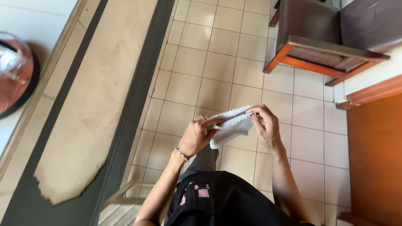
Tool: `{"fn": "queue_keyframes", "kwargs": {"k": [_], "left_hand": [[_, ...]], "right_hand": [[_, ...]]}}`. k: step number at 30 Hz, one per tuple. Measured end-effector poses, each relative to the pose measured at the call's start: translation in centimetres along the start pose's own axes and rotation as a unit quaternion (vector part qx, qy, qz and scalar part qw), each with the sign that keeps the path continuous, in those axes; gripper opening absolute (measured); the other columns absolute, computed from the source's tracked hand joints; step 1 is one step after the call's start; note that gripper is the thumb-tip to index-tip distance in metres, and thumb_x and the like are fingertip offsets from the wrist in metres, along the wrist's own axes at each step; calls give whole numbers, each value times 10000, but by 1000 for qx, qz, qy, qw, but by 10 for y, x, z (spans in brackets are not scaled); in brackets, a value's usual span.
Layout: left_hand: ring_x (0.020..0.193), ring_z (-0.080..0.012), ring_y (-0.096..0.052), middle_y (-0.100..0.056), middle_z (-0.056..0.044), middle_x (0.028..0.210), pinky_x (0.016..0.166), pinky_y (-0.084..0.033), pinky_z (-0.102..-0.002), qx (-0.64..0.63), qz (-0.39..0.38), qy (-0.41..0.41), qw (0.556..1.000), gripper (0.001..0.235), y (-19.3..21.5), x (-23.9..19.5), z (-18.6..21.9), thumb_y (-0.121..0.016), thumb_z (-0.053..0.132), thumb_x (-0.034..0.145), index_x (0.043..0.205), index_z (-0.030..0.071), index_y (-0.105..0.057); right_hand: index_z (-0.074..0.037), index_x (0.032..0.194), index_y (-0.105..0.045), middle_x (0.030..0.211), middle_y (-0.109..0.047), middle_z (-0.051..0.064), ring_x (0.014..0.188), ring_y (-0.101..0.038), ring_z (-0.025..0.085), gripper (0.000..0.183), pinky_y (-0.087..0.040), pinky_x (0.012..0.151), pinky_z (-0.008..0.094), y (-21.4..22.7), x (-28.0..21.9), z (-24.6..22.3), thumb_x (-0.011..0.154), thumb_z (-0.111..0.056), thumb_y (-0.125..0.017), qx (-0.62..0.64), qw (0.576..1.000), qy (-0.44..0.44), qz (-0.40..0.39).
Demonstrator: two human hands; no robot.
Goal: The recorder sweeps the floor with a broom and dustpan, empties the trash, and wipes down a tiled surface.
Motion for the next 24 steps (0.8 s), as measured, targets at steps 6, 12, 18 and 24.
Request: {"fn": "queue_keyframes", "kwargs": {"k": [6, 12, 18, 24], "left_hand": [[779, -241, -641, -735, -83, 874, 714, -554, -373, 34, 33, 30, 998, 253, 39, 150, -71, -804, 155, 855, 1090, 79, -751], [797, -248, -653, -703, -95, 914, 709, -549, -381, 59, 43, 39, 997, 270, 60, 291, -131, -853, 209, 832, 982, 43, -701], [913, -268, -693, -675, -107, 1037, 798, -594, -366, -13, -15, -34, 999, 281, 66, 419, -188, -843, 150, 803, 1054, 98, -728], [948, -238, -715, -721, -108, 1140, 884, -592, -365, -65, -225, -28, 972, 421, 44, 559, -257, -780, 144, 886, 1297, 187, -697]], "right_hand": [[-29, 1076, -686, 870, -562, -42, 686, -400, 5, 117, -340, 590, 169, -3, 147, 64, 1041, -17, -575, 65, 997, -23, 37], [-34, 1103, -714, 749, -488, -60, 632, -336, 5, 136, -270, 561, 170, 0, 277, 104, 1035, -19, -598, 68, 993, -78, 65], [7, 1140, -658, 981, -625, -30, 834, -501, -6, 162, -418, 755, 144, 5, 396, 160, 1047, 34, -528, 166, 982, -32, 80], [2, 1131, -684, 913, -586, -19, 779, -437, 11, 194, -359, 703, 165, 20, 531, 242, 1056, 41, -510, 151, 985, -52, 57]]}}
Point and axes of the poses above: each hand's wrist, its own x-axis towards the middle knuckle, its own y-axis out of the back of the hand, z = x × y, the point moved 1 cm from there along x, towards the middle knuckle
